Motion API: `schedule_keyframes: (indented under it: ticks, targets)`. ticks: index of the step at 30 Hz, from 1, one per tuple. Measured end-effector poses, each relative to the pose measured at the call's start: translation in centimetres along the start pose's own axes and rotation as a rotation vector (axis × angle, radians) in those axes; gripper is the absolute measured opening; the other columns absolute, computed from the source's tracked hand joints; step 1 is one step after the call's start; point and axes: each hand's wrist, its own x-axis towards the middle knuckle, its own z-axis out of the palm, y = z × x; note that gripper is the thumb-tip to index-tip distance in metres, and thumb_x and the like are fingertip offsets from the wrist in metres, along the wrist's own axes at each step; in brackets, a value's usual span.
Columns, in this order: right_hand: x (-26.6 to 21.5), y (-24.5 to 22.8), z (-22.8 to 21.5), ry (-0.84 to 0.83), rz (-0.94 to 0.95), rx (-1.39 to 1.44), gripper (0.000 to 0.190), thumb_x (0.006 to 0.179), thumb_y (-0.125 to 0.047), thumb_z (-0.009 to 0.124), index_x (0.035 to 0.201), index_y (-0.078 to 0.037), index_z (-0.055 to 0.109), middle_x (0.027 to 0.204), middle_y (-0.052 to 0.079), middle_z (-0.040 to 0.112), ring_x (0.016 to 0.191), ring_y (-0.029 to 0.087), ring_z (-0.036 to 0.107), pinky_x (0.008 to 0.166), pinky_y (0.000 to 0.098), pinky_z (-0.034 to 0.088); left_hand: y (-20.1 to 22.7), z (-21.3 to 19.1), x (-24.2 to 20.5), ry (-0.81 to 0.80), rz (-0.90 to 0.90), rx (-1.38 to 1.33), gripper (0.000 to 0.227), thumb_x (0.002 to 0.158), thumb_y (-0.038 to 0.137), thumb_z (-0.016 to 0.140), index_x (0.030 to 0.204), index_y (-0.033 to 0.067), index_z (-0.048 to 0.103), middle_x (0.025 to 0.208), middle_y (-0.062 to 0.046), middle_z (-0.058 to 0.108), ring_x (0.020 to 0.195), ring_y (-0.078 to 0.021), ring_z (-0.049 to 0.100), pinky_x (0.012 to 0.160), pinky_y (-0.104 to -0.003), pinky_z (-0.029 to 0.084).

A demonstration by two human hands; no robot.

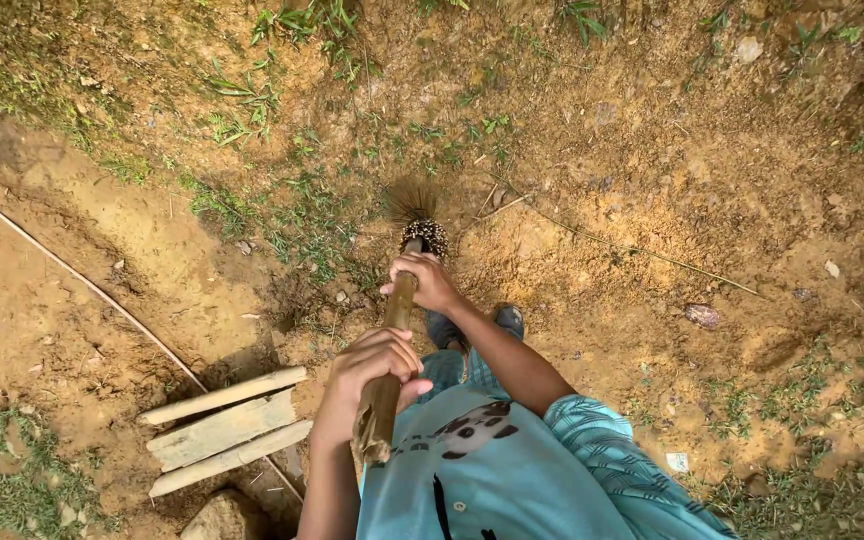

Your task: Sweeping a dirt and rock path using a traditional broom.

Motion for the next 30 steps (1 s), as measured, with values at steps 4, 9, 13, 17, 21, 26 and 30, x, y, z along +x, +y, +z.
schedule_keyframes:
  ticks: [4, 9, 13, 17, 21, 26, 30]
  targets:
    - [-1.7, 4.3, -0.4, -0.02, 0.089, 0.025, 0.038, 0.081, -0.042, 0.085, 0.087, -0.013, 0.062, 0.086, 0.001, 0.068, 0.083, 0.022, 0.068, 0.078, 0.0427, 0.048, -6.5, 1.3, -1.0, -0.064, -0.031, 0.024, 0.031, 0.077, 0.009, 0.088, 0.075, 0.0072, 0.057, 0.08, -0.004, 0.07, 0.079, -0.0194, 0.071, 0.102, -0.045, 0.056]
    - [-8.9, 7.6, -5.6, 0.01, 0.335, -0.364, 0.042, 0.063, -0.012, 0.084, 0.101, -0.016, 0.066, 0.105, 0.003, 0.07, 0.108, 0.027, 0.062, 0.095, 0.0461, 0.042, -11.6, 1.5, -2.7, -0.076, -0.146, -0.333, 0.025, 0.089, 0.004, 0.077, 0.085, 0.0087, 0.053, 0.095, -0.008, 0.074, 0.112, -0.0287, 0.07, 0.1, -0.046, 0.055]
    - [-14.9, 7.3, -10.6, 0.101, 0.492, -0.436, 0.036, 0.069, -0.009, 0.083, 0.101, -0.017, 0.067, 0.101, 0.002, 0.069, 0.106, 0.026, 0.062, 0.097, 0.045, 0.041, -12.6, 3.7, -1.7, -0.117, -0.195, -0.531, 0.019, 0.09, 0.004, 0.074, 0.087, 0.0076, 0.055, 0.098, -0.01, 0.073, 0.119, -0.0312, 0.066, 0.103, -0.048, 0.053]
    - [-17.6, 5.3, -14.2, 0.224, 0.549, -0.497, 0.038, 0.062, -0.006, 0.083, 0.095, -0.016, 0.067, 0.098, 0.001, 0.069, 0.104, 0.026, 0.061, 0.097, 0.0446, 0.041, -10.2, 4.4, -0.1, -0.186, -0.215, -0.648, 0.015, 0.092, 0.007, 0.072, 0.089, 0.0076, 0.057, 0.101, -0.01, 0.071, 0.123, -0.0328, 0.063, 0.109, -0.052, 0.049]
    - [-17.0, 3.1, -15.5, 0.397, 0.455, -0.514, 0.028, 0.075, -0.012, 0.086, 0.093, -0.014, 0.064, 0.092, 0.002, 0.066, 0.097, 0.025, 0.06, 0.096, 0.0438, 0.042, -6.9, 2.6, 1.0, -0.159, -0.069, -0.581, 0.017, 0.092, 0.014, 0.075, 0.085, 0.0079, 0.06, 0.093, -0.01, 0.072, 0.115, -0.0313, 0.068, 0.108, -0.054, 0.05]
    - [-11.3, 0.0, -13.0, 0.308, 0.243, -0.325, 0.027, 0.074, -0.008, 0.079, 0.096, -0.012, 0.063, 0.093, 0.002, 0.067, 0.093, 0.024, 0.062, 0.085, 0.0415, 0.043, -2.9, 0.3, 1.0, -0.093, 0.174, -0.517, 0.025, 0.092, 0.025, 0.078, 0.083, 0.0101, 0.06, 0.083, -0.005, 0.071, 0.099, -0.0245, 0.072, 0.111, -0.053, 0.05]
    - [-7.8, -1.6, -10.5, 0.249, 0.07, -0.17, 0.025, 0.075, -0.015, 0.079, 0.093, -0.012, 0.062, 0.09, 0.0, 0.068, 0.093, 0.022, 0.064, 0.083, 0.0403, 0.044, 0.6, 2.9, 1.8, -0.131, 0.287, -0.374, 0.029, 0.085, 0.021, 0.085, 0.078, 0.0105, 0.059, 0.072, -0.003, 0.072, 0.083, -0.0192, 0.077, 0.098, -0.048, 0.058]
